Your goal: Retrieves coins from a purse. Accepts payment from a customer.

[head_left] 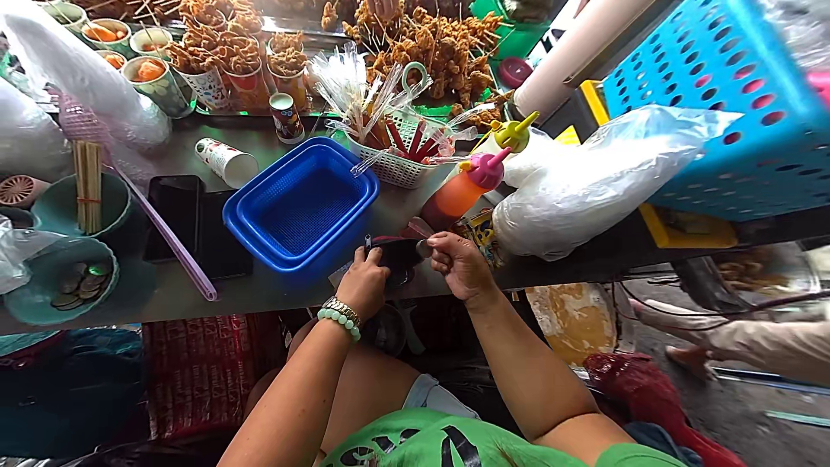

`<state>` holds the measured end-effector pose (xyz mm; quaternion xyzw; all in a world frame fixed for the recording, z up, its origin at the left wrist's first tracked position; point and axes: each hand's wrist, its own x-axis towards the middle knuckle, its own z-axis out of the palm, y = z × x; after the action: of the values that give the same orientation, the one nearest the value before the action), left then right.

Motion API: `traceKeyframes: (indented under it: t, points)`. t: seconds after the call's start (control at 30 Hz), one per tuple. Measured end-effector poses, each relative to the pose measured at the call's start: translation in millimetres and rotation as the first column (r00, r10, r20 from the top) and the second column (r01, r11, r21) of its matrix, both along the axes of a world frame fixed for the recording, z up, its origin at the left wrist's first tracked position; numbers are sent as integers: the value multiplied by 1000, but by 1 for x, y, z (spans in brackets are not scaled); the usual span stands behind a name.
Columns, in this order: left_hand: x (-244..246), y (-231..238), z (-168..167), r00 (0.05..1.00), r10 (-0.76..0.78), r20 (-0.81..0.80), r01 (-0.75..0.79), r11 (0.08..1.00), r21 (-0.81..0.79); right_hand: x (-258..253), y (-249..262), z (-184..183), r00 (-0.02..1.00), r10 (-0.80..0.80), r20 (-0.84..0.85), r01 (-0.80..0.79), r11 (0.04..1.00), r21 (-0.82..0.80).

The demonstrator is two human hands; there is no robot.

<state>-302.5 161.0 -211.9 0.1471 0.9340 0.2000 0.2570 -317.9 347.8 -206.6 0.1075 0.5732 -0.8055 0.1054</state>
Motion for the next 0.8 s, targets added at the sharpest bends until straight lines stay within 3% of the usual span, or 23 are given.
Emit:
traceKeyframes:
  t: [0.07, 0.13, 0.2, 0.23, 0.27, 0.3, 0.33, 0.37, 0.4, 0.43, 0.5, 0.63, 0.67, 0.73, 0.8]
  points:
    - [0, 0, 0, 1000, 0, 5, 0, 1000, -4, -2, 5, 3, 998, 39, 45, -30, 982, -185]
    - [0, 0, -1, 1000, -1, 5, 1, 1000, -4, -4, 7, 9, 994, 68, 90, -50, 980, -192]
    - [-1, 1, 0, 1000, -1, 6, 1, 1000, -4, -4, 1, 15, 990, 132, 59, -135, 989, 59]
    - [0, 1, 0, 1000, 1, 4, -1, 1000, -2, -4, -3, 15, 982, 188, -1, -179, 938, 297]
    - [0, 0, 0, 1000, 4, 2, -4, 1000, 0, -4, -7, 15, 960, 275, -51, -197, 794, 576]
    - [0, 0, 0, 1000, 3, 0, -3, 1000, -2, -4, -12, 14, 927, 371, -51, -187, 575, 796]
    - [0, 0, 0, 1000, -1, 1, 1, 1000, -8, -3, -19, 12, 902, 431, -13, -157, 357, 921]
    - [0, 1, 0, 1000, -6, 4, 6, 1000, -13, -3, -27, 9, 888, 456, 49, -137, 163, 977]
    - [-1, 1, 0, 1000, -11, 9, 11, 1000, -19, -3, -34, 5, 886, 453, 101, -127, 26, 992]
    - [-1, 2, 0, 1000, -15, 9, 15, 1000, -20, -4, -39, -2, 891, 443, 101, -93, -39, 995]
    - [-1, 2, 0, 1000, -17, 7, 17, 1000, -15, -6, -37, -12, 900, 434, 32, -41, 10, 999]
    - [-1, 0, 0, 1000, -15, 13, 15, 1000, 4, -13, -16, -8, 935, 354, 23, -188, 440, 878]
    - [-1, 0, -1, 1000, -13, 11, 13, 1000, 8, -13, -12, -8, 945, 327, 29, -199, 501, 842]
    - [-2, 1, 0, 1000, -11, 12, 11, 1000, 4, -11, -8, -8, 957, 289, -9, -141, 494, 858]
    - [-2, 2, 0, 1000, -11, 9, 11, 1000, 1, -5, -11, -12, 934, 328, -143, 11, 373, 928]
